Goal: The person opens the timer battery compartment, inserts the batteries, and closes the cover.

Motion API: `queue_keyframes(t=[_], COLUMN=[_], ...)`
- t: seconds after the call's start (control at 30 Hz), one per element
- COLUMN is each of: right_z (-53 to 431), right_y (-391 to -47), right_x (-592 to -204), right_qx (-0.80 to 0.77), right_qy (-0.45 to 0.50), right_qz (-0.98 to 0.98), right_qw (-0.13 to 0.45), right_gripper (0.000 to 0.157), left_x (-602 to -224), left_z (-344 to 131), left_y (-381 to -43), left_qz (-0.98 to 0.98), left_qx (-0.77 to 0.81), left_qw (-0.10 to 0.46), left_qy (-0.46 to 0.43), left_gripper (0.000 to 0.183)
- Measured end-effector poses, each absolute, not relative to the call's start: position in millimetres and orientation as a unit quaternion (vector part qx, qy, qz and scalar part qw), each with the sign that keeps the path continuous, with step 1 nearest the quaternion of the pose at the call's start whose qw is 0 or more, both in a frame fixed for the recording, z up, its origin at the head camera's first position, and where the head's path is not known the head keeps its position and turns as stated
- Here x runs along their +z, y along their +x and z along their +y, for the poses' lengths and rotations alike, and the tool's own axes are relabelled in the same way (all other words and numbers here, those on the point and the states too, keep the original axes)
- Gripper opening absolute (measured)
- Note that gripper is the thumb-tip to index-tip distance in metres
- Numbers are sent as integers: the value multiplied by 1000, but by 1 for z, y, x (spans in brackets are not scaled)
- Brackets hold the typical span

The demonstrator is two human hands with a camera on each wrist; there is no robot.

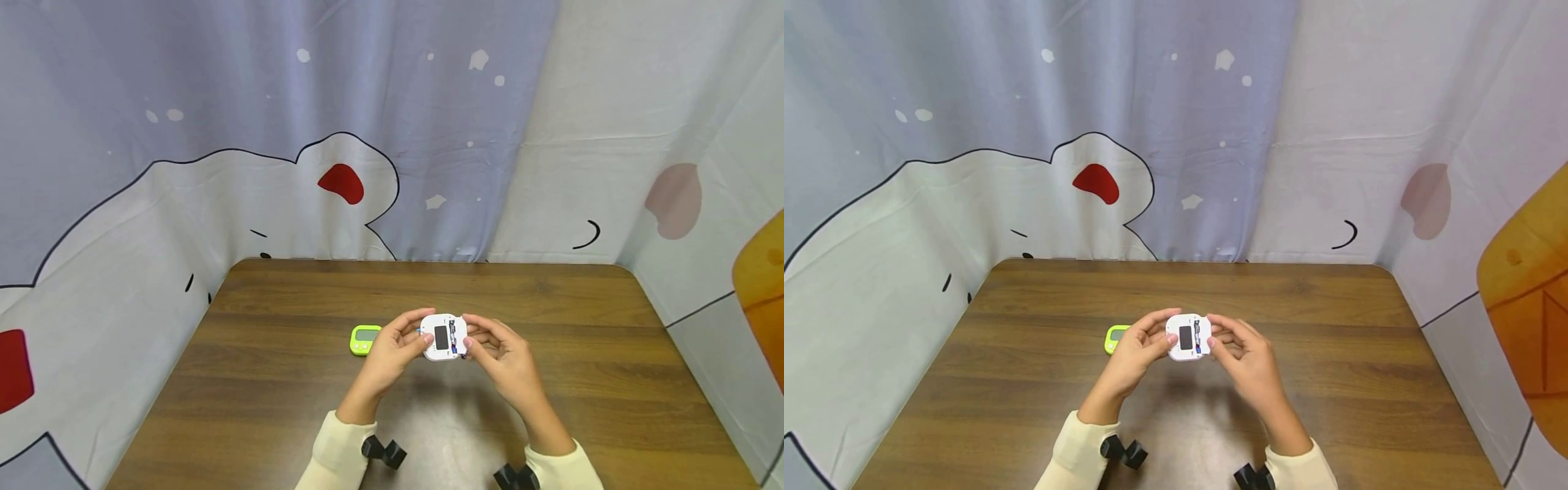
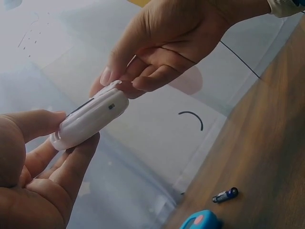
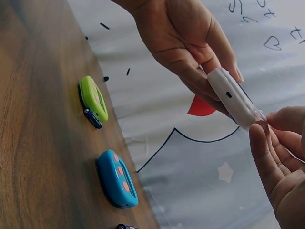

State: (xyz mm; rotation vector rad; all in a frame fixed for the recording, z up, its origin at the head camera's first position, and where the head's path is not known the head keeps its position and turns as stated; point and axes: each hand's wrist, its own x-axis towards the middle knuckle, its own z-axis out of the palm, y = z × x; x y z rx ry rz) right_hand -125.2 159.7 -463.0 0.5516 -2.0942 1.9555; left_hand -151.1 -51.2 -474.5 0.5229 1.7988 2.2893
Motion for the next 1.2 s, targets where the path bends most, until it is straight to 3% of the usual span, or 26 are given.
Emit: queue_keyframes(t=[0.33,1.2], right_z=[152,148], right_y=[-116,-112], right_x=[-437,-435], right_qx=[652,605], right_qy=[182,149], right_qz=[-727,-773], right_qw=[114,121], right_gripper=[31,28], left_x=[-476,-474], left_z=[-51,-51], left_y=[-152,-149], left_qz=[608,614], left_qx=[767,762], left_qw=[94,100], left_qy=[180,179], left_gripper=[46,42])
